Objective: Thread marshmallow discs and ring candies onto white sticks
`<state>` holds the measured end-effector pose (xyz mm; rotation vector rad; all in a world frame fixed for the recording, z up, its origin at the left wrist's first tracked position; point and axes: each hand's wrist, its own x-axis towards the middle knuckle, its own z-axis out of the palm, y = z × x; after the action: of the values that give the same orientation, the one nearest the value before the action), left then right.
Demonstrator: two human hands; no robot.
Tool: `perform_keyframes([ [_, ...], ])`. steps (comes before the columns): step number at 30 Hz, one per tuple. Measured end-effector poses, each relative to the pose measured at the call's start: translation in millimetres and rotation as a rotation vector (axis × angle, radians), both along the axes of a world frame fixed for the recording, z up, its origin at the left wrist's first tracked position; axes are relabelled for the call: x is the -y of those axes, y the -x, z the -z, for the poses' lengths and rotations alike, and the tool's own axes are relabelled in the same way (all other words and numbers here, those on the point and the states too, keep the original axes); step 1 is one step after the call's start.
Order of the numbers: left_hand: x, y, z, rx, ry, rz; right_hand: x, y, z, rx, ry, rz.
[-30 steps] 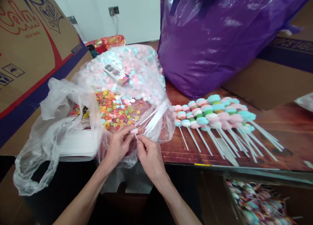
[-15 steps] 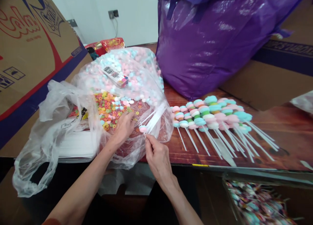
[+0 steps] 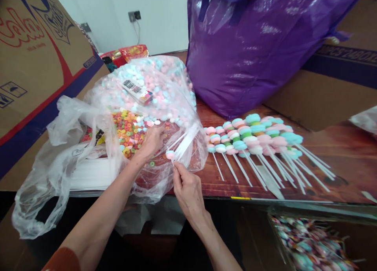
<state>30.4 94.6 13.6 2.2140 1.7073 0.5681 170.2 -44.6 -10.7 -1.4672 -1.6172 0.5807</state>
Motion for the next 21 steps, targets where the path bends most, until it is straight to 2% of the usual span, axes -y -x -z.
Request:
perform_keyframes([
  [3,4.2,-1.6,-2.2,-0.029,-0.004,0.041,0.3,0.4,-0.6,-0.007,-0.004,-0.001],
  [6,8.1,-1.4,-2.1,0.071,-0.019,0.018,1.0,0.1,-1.7,-0.027,0.015,-0.005],
  [8,10.9,1.7,0.8,0.230,-0.008,-0.021,1.3,-0.6,-2.1,-0.052,0.041,-0.008],
  [13,29.3,15.1,8.8,0.924,0.219,-0.079,0.7,-2.1,-2.9,-0.121,0.086,-0.014],
  [15,40.9,18.5,8.8,1.125,0.286,-0.109,0.1,-1.2,-4.1,-0.133,0.083,-0.027],
  [18,55.2,19.7,6.8,1.285,0.365,-0.144,-1.0,1.9,-6.7,-0.139,0.066,-0.064],
  [21,60.8,18.7,6.2,1.365,0.381,-0.178,-1.7,5.0,-9.2,-0.135,0.047,-0.080],
])
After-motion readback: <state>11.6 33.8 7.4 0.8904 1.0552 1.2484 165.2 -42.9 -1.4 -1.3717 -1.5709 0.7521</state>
